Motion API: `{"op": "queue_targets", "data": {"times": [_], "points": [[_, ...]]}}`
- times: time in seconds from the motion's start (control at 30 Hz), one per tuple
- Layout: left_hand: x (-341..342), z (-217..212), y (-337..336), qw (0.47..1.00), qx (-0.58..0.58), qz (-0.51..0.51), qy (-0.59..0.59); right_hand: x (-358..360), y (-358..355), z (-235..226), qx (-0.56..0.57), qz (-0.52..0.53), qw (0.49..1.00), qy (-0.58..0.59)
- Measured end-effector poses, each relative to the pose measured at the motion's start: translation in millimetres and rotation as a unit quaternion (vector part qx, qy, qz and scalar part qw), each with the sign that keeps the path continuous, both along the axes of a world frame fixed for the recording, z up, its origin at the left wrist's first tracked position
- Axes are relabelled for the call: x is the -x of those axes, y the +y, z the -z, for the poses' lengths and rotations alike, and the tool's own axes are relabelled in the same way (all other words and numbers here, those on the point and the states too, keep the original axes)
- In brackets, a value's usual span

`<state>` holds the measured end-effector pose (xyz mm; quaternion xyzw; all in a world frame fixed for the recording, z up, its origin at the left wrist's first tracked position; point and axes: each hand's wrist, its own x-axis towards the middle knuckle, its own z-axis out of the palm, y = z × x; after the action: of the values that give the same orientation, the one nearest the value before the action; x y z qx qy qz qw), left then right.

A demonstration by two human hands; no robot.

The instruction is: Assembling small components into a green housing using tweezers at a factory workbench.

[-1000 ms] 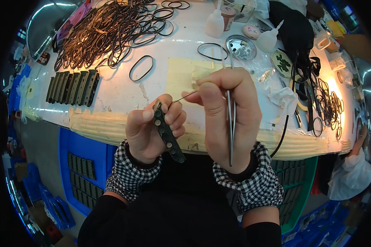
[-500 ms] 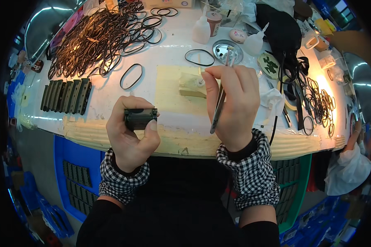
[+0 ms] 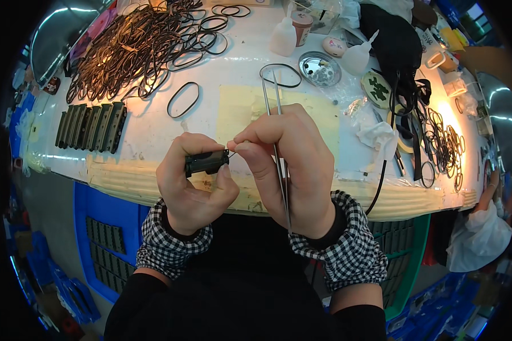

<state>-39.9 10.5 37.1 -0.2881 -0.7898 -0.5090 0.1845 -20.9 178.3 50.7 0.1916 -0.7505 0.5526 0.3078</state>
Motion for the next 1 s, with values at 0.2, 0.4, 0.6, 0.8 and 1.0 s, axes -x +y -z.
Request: {"op": "queue_targets", "data": {"times": [0.2,0.4,0.6,0.8,1.0], "points": [[1.2,1.8,-2.0,1.0,0.025,0.0,0.017,0.5,-1.5,1.4,-0.011,0.0,1.0,-0.005],[0.6,1.1,1.9,1.0,-0.004,-0.018,0.012,-0.1,-3.3,1.2,-0.023,0.009,1.0,0.0],[1.0,1.6,0.3,0.999,0.008,-0.007,0.03,-1.7,-2.2,-0.5,-0.054,0.012,0.998,-0.005],[1.4,2.0,-4.2,0.998,0.031,0.017,0.044,-2.3,-4.0,1.9,-0.045,-0.001,0.999,-0.013],[0.4,3.9,-5.4,0.999,0.028,0.022,0.04,-5.4,-1.2,-0.4,-0.058,-0.004,0.997,-0.043]]}}
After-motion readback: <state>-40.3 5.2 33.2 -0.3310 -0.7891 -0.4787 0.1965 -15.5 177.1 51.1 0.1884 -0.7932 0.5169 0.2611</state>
